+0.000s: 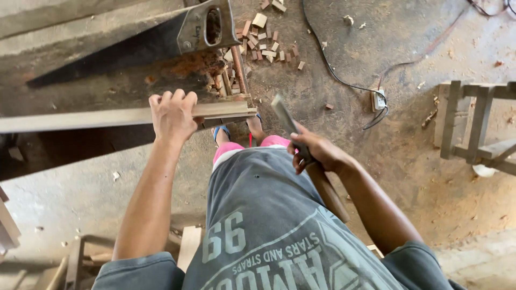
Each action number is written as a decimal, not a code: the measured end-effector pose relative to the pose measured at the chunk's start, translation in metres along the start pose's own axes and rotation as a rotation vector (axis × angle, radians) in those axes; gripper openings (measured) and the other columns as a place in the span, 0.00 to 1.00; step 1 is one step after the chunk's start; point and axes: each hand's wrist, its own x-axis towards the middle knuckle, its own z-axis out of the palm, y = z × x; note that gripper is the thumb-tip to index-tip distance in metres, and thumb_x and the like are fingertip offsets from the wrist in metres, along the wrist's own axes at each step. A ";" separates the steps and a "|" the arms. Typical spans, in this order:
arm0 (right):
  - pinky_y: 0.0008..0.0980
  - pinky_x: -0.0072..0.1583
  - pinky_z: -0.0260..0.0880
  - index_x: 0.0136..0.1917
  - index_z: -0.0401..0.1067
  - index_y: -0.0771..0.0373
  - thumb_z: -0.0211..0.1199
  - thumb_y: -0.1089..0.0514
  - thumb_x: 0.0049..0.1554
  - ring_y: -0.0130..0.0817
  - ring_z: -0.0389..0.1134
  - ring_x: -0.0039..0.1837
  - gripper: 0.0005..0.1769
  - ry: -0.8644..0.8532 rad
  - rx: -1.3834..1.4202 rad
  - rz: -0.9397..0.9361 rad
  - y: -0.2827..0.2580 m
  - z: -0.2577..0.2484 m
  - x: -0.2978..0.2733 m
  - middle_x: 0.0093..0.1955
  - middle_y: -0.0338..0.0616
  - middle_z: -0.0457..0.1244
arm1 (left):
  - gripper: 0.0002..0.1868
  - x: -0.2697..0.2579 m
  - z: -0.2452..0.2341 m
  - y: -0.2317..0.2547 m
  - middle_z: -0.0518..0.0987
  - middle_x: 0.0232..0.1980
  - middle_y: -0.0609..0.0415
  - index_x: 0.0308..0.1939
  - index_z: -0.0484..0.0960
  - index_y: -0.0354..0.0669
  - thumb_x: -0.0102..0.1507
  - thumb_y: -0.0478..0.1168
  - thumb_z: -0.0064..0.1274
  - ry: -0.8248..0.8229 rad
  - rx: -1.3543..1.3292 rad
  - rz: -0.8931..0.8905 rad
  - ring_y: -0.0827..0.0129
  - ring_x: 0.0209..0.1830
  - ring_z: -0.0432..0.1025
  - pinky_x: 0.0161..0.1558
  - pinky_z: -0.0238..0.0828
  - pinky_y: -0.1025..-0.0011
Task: Using a chisel and mallet to shape joints in wooden planks in a workshop.
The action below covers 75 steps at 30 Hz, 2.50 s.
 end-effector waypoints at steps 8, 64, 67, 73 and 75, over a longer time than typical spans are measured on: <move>0.39 0.37 0.76 0.85 0.39 0.35 0.49 0.46 0.64 0.31 0.66 0.32 0.39 0.010 0.071 0.057 0.029 0.062 0.003 0.39 0.39 0.59 | 0.20 0.006 -0.006 -0.004 0.83 0.42 0.59 0.48 0.85 0.61 0.51 0.41 0.64 -0.319 -0.043 0.136 0.64 0.44 0.78 0.52 0.69 0.60; 0.35 0.34 0.69 0.78 0.57 0.57 0.66 0.59 0.53 0.30 0.63 0.31 0.41 0.597 0.018 -0.087 0.119 0.054 0.018 0.33 0.39 0.62 | 0.50 -0.079 0.138 -0.015 0.63 0.69 0.37 0.71 0.54 0.34 0.57 0.49 0.70 0.705 -1.361 -1.374 0.52 0.64 0.68 0.60 0.76 0.60; 0.35 0.33 0.66 0.80 0.55 0.52 0.67 0.62 0.53 0.33 0.62 0.30 0.44 0.550 -0.163 -0.134 0.127 0.018 0.027 0.31 0.42 0.61 | 0.55 -0.076 0.141 0.027 0.64 0.70 0.37 0.77 0.46 0.39 0.55 0.48 0.65 0.636 -1.394 -1.321 0.53 0.63 0.72 0.59 0.75 0.61; 0.35 0.34 0.68 0.81 0.53 0.54 0.66 0.67 0.51 0.30 0.64 0.31 0.48 0.422 -0.379 -0.226 0.104 -0.047 0.030 0.33 0.42 0.63 | 0.55 -0.077 0.141 0.076 0.67 0.72 0.34 0.81 0.42 0.43 0.60 0.52 0.60 0.602 -1.278 -1.360 0.49 0.66 0.71 0.65 0.68 0.61; 0.35 0.35 0.68 0.81 0.50 0.52 0.64 0.63 0.53 0.33 0.67 0.30 0.46 0.434 -0.504 -0.174 0.082 -0.069 0.023 0.32 0.49 0.66 | 0.55 -0.072 0.178 0.107 0.65 0.73 0.30 0.81 0.41 0.39 0.63 0.52 0.62 0.658 -1.195 -1.278 0.46 0.70 0.66 0.67 0.64 0.58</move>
